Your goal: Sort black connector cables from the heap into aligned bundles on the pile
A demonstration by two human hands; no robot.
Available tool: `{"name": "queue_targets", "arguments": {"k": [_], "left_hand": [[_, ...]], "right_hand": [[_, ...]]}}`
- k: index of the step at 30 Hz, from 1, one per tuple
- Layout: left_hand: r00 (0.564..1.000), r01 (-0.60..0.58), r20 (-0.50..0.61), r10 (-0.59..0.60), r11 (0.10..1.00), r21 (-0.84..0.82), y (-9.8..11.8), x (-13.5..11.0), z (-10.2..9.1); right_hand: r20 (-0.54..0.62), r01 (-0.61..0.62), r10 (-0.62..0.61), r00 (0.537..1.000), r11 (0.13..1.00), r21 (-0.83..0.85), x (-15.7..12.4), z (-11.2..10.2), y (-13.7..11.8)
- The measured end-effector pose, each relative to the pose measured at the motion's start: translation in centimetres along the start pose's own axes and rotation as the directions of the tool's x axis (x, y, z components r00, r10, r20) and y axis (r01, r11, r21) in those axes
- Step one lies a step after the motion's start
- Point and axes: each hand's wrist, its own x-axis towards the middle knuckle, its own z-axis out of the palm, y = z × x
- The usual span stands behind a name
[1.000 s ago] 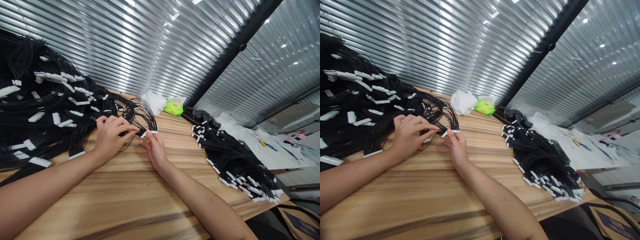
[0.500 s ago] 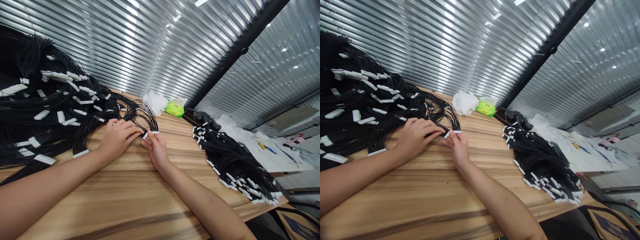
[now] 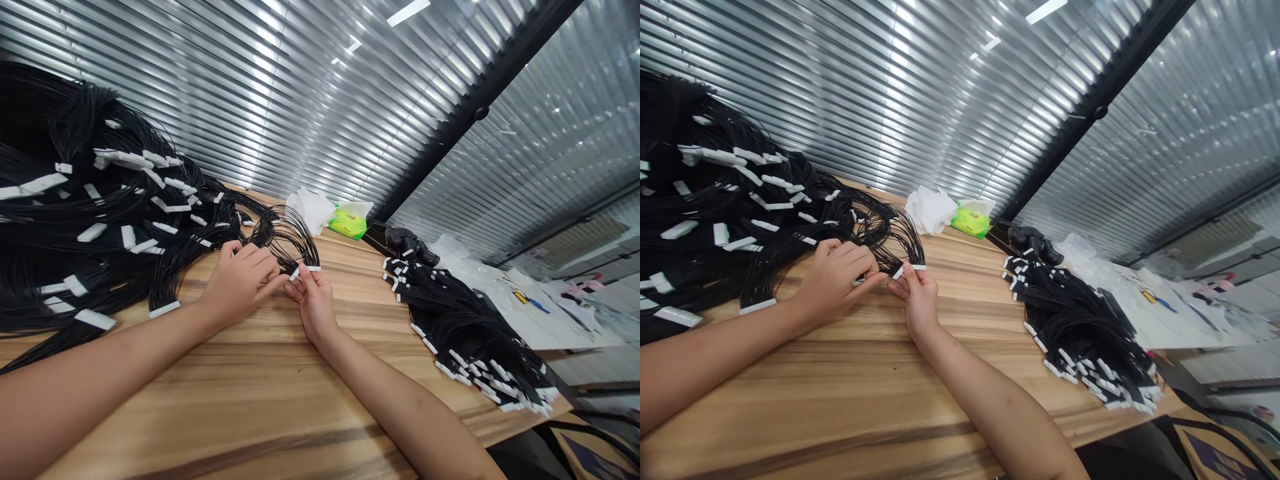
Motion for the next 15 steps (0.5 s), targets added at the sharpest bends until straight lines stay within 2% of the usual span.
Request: {"name": "queue_targets", "arguments": {"k": [2, 5, 7, 9, 11, 15], "left_hand": [[0.989, -0.141, -0.048, 0.137, 0.985, -0.097, 0.1, -0.1, -0.3], [0.927, -0.370, -0.048, 0.373, 0.882, -0.291, 0.2, -0.3, -0.1], [0.891, -0.427, -0.021, 0.454, 0.820, -0.381, 0.2, -0.6, 0.3], [0.893, -0.404, 0.023, 0.450, 0.821, -0.404, 0.2, -0.8, 0.7], [0.917, -0.331, 0.073, 0.391, 0.852, -0.405, 0.1, -0.9, 0.9], [0.963, -0.049, 0.212, 0.164, 0.886, -0.462, 0.1, -0.9, 0.7]], "right_hand": [[-0.008, 0.005, -0.004, 1.000, 1.000, 0.016, 0.0, 0.0, -0.1], [-0.012, 0.003, -0.003, 1.000, 1.000, 0.026, 0.0, 0.0, -0.1], [-0.006, 0.003, -0.003, 1.000, 1.000, 0.030, 0.1, -0.1, -0.1], [-0.006, 0.001, -0.001, 1.000, 0.999, 0.032, 0.1, -0.1, -0.1], [-0.004, 0.002, -0.002, 1.000, 0.999, 0.035, 0.1, -0.1, 0.0], [0.032, 0.027, -0.029, 0.999, 0.998, 0.057, 0.1, -0.1, 0.1]]}}
